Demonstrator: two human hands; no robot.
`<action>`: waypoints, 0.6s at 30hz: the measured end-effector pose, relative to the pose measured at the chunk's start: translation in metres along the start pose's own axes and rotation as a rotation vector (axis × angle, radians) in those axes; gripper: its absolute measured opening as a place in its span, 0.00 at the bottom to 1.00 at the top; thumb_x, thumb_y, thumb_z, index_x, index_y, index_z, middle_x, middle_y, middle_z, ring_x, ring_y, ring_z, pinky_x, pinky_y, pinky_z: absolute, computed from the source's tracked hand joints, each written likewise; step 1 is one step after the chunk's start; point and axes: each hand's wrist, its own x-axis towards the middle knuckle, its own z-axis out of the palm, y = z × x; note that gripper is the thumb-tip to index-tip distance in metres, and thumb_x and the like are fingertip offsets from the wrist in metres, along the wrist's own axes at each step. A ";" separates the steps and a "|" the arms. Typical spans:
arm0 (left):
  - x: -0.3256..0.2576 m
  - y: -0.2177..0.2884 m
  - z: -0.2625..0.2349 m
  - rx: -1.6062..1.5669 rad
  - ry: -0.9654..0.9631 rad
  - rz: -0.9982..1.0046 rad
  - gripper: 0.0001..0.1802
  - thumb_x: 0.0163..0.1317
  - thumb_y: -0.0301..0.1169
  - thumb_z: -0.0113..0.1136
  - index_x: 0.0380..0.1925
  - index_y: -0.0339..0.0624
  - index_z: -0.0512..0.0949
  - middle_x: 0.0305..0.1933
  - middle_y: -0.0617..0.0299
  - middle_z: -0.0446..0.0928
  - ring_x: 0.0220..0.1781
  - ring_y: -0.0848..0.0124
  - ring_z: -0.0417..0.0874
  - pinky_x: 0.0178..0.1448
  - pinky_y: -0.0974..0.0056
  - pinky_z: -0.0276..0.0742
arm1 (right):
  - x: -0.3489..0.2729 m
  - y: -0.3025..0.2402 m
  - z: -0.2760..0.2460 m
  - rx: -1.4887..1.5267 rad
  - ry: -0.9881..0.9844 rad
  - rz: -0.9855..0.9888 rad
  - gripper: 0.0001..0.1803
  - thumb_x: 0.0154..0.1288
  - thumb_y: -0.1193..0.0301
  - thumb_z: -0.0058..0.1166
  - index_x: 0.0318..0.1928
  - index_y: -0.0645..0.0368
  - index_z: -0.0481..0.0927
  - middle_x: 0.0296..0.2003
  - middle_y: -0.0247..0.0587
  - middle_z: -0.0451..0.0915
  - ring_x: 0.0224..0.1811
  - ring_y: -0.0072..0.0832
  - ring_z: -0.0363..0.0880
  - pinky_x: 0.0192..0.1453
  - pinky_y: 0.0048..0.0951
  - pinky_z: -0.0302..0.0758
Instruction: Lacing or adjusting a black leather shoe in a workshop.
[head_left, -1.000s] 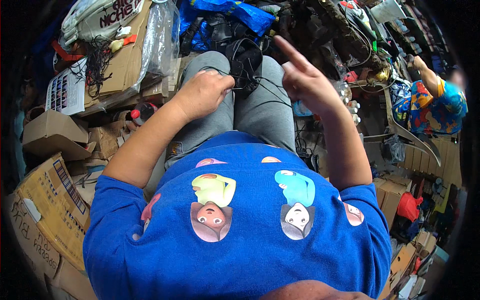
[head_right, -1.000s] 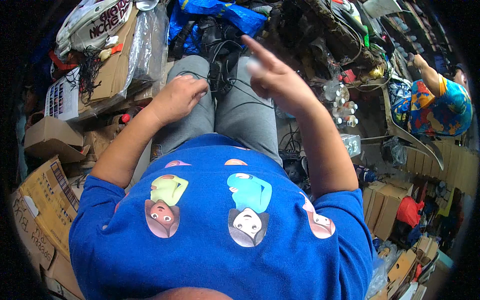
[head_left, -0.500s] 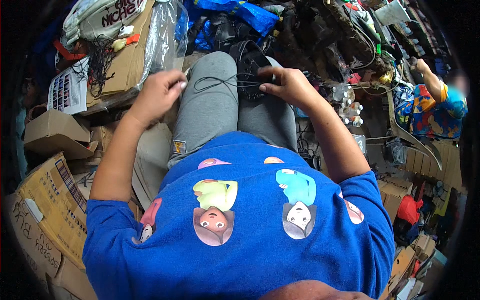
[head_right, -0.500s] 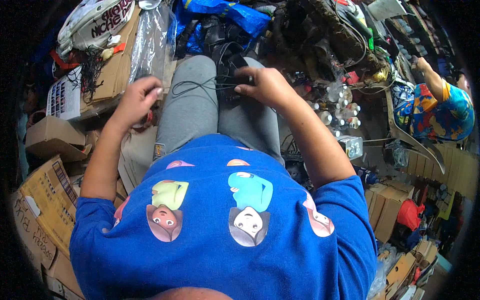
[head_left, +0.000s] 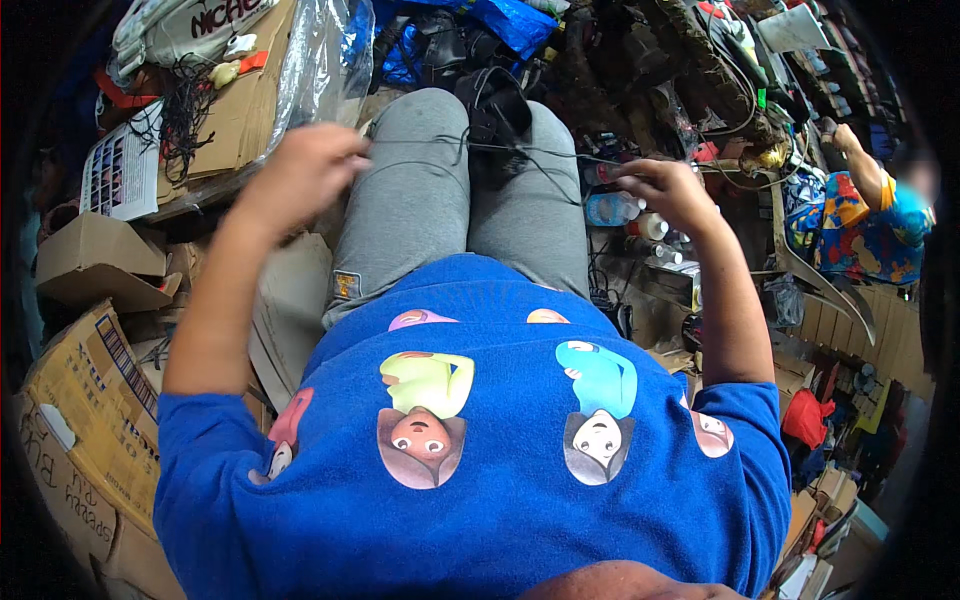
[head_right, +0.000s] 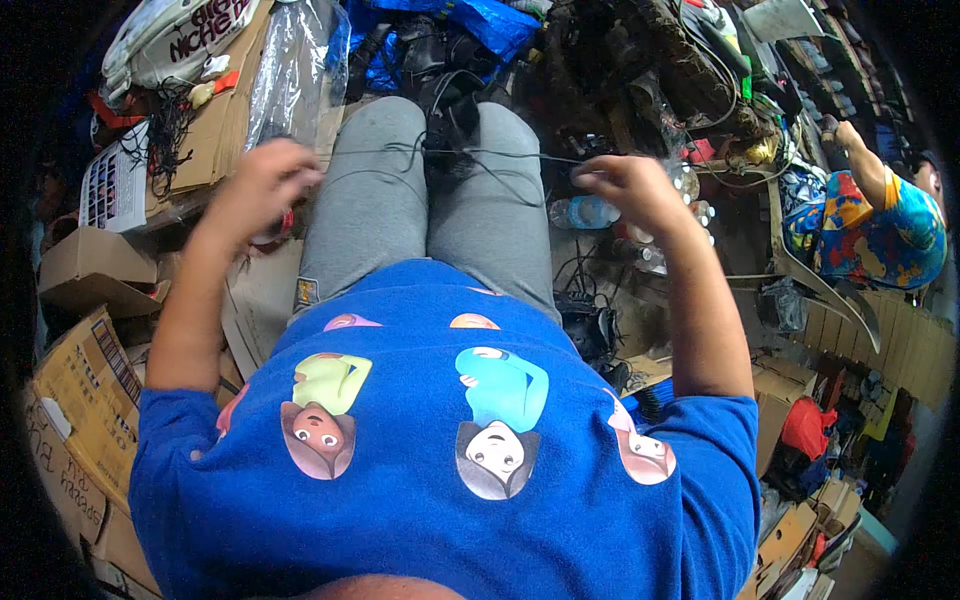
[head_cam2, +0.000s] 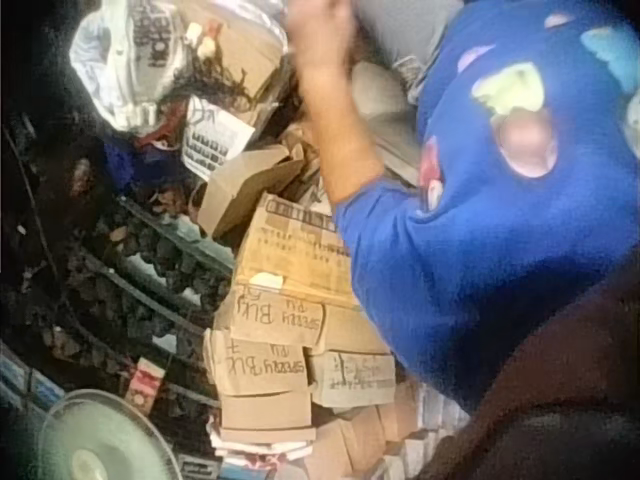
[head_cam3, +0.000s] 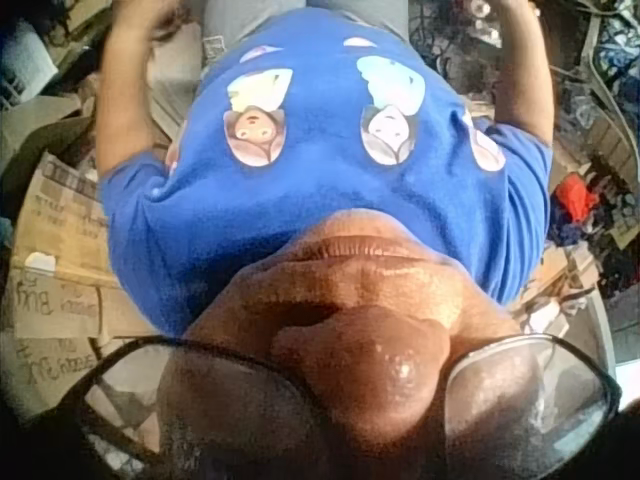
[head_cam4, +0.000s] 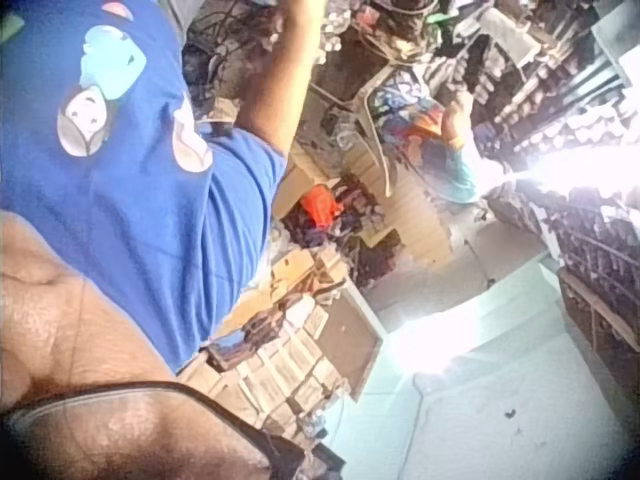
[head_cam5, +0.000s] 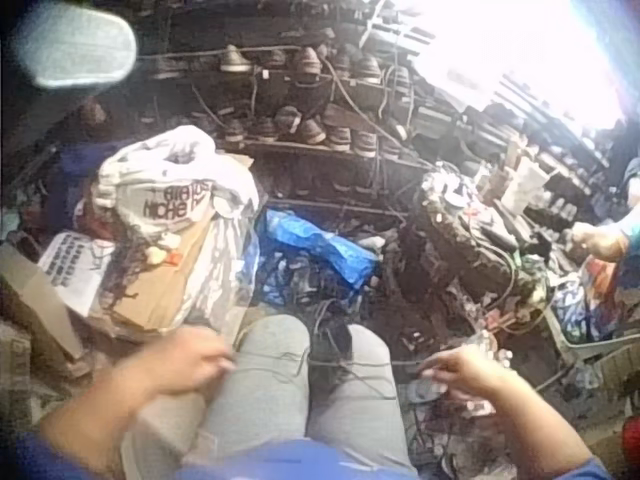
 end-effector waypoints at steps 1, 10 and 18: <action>-0.014 -0.015 -0.017 0.086 0.068 -0.095 0.08 0.56 0.27 0.62 0.35 0.36 0.79 0.35 0.52 0.79 0.39 0.58 0.80 0.47 0.61 0.74 | -0.007 0.023 -0.008 -0.029 0.083 0.019 0.16 0.63 0.61 0.58 0.46 0.57 0.83 0.37 0.45 0.84 0.39 0.30 0.83 0.45 0.30 0.77; -0.135 -0.116 -0.157 0.853 0.495 -0.768 0.14 0.62 0.37 0.58 0.43 0.42 0.82 0.40 0.51 0.80 0.43 0.58 0.81 0.51 0.59 0.74 | -0.110 0.251 -0.052 -0.447 0.181 0.685 0.21 0.61 0.56 0.57 0.48 0.56 0.81 0.43 0.47 0.83 0.47 0.38 0.82 0.52 0.36 0.75; 0.081 0.040 0.046 -0.227 0.038 0.274 0.17 0.57 0.29 0.62 0.48 0.47 0.81 0.51 0.56 0.79 0.54 0.63 0.79 0.57 0.61 0.74 | 0.018 -0.016 0.027 0.318 -0.065 -0.139 0.16 0.60 0.77 0.54 0.50 0.55 0.81 0.34 0.40 0.78 0.37 0.25 0.77 0.45 0.29 0.74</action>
